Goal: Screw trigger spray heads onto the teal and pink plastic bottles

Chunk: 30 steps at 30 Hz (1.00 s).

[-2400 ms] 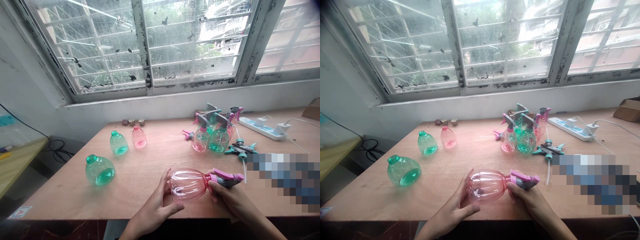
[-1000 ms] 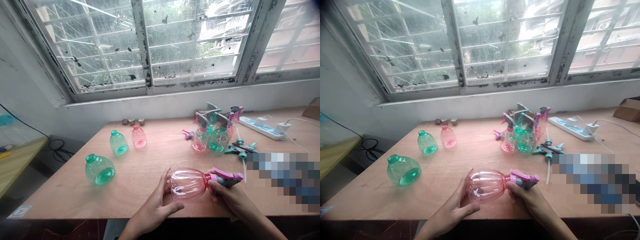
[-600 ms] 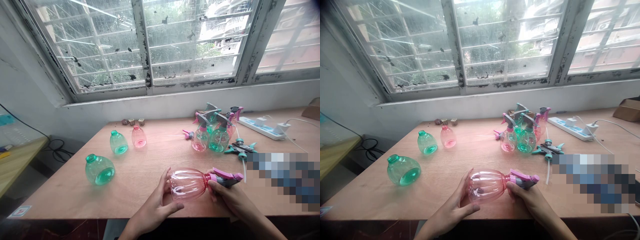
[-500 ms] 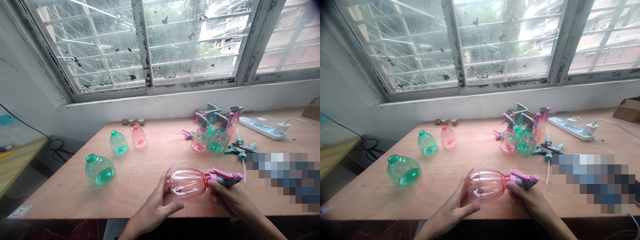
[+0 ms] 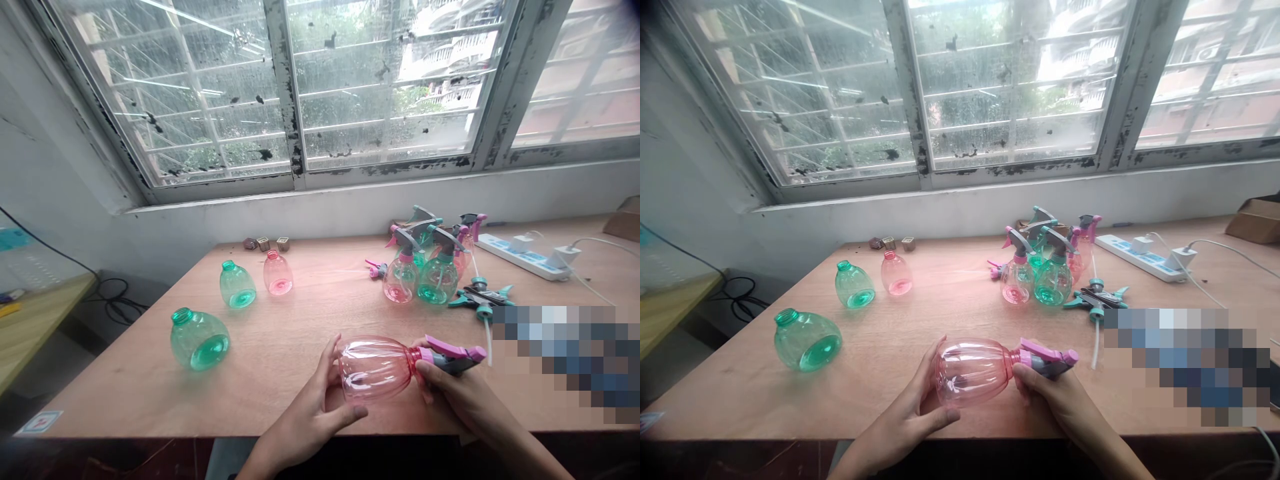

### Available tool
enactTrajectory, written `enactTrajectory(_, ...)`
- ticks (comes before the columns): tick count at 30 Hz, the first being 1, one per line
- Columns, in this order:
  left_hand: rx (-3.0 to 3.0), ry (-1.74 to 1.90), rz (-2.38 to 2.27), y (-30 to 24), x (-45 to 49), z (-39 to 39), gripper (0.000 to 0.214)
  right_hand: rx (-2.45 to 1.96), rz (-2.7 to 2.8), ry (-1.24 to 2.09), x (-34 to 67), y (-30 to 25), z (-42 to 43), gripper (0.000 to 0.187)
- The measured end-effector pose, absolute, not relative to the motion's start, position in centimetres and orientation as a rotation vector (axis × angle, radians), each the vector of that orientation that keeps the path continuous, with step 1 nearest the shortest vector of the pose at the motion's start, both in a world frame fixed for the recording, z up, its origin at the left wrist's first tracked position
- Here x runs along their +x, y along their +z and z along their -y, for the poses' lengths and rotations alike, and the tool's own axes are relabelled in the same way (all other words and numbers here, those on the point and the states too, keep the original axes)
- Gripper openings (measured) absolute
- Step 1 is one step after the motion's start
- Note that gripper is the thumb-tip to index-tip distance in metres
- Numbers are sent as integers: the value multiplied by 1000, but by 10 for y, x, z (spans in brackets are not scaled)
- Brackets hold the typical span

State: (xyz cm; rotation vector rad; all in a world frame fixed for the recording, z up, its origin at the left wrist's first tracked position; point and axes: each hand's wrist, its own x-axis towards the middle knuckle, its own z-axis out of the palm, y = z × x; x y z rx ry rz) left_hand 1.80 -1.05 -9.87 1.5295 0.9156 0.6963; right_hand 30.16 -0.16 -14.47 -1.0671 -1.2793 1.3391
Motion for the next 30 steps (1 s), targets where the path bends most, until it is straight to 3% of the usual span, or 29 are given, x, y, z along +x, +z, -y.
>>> enactTrajectory(17, 1614, 761, -876, -108, 15, 8, 96, -1106, 1275, 1349, 300, -139, 4, 42)
enactTrajectory(24, 1564, 713, -909, -102, 17, 9, 113, -1080, 1253, 1366, 300, -141, 3, 42)
enactTrajectory(30, 1459, 714, -863, -105, 15, 8, 100, -1074, 1275, 1352, 301, -142, 2, 43)
